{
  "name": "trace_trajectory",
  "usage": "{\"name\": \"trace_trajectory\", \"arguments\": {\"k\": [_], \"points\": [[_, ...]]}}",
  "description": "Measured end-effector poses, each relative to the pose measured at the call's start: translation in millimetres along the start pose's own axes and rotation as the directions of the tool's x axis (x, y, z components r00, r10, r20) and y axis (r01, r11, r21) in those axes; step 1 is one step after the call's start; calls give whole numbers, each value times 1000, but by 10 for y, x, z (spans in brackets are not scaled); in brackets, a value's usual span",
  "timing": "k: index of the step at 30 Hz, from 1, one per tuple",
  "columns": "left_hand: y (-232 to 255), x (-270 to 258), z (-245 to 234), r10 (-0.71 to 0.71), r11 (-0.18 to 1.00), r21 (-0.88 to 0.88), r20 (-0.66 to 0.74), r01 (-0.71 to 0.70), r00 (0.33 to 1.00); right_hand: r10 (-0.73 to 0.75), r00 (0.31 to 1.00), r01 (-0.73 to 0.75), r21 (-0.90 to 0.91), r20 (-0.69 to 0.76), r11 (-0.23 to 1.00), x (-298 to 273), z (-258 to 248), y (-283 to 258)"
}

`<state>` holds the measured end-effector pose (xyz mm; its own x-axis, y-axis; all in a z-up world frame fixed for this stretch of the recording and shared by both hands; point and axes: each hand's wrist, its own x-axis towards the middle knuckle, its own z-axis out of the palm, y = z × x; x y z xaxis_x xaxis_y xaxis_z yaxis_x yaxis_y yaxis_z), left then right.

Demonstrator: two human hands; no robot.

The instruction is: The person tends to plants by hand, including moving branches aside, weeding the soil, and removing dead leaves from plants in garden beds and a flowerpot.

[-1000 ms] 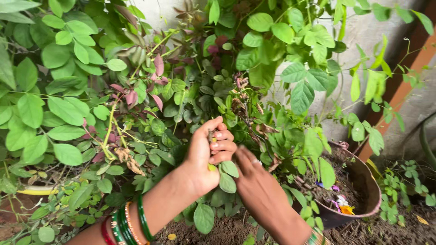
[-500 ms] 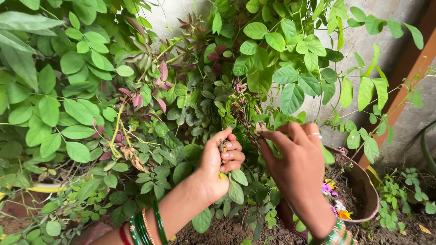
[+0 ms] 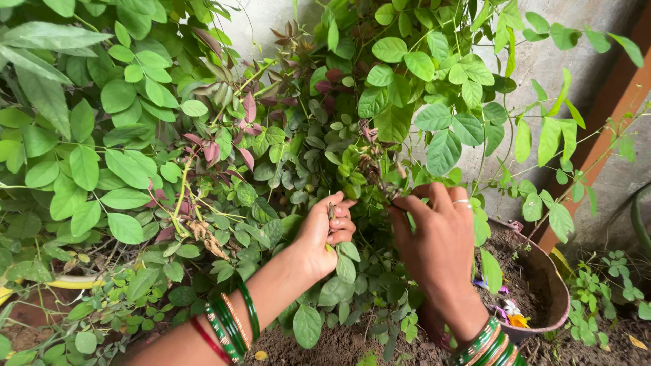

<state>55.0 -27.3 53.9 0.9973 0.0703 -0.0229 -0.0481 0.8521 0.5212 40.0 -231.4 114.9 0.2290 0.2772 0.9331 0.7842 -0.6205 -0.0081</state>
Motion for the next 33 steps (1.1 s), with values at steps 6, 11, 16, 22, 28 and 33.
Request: {"name": "trace_trajectory", "arguments": {"k": [6,11,16,22,28,33], "points": [[-120,243,-86,-33,999,-3,-62,33,998,83,996,-82,40,-24,996,-35,-108,255],[-134,369,-133,-38,998,-55,-57,35,998,182,982,-179,56,-46,982,-168,-254,539],[-109,434,-182,-13,1000,-29,-75,11,997,193,977,-196,-33,-86,980,-510,-393,939],[-99,405,-215,34,998,58,-11,-33,999,408,907,-417,-92,-99,904,-1142,-696,1456],[-98,312,-118,78,994,80,-48,-74,996,662,745,-631,232,-85,740,-1990,-821,1810],[-122,284,-67,16,1000,4,-64,-16,998,937,345,-753,612,57,240,-2750,-685,1939]]}}
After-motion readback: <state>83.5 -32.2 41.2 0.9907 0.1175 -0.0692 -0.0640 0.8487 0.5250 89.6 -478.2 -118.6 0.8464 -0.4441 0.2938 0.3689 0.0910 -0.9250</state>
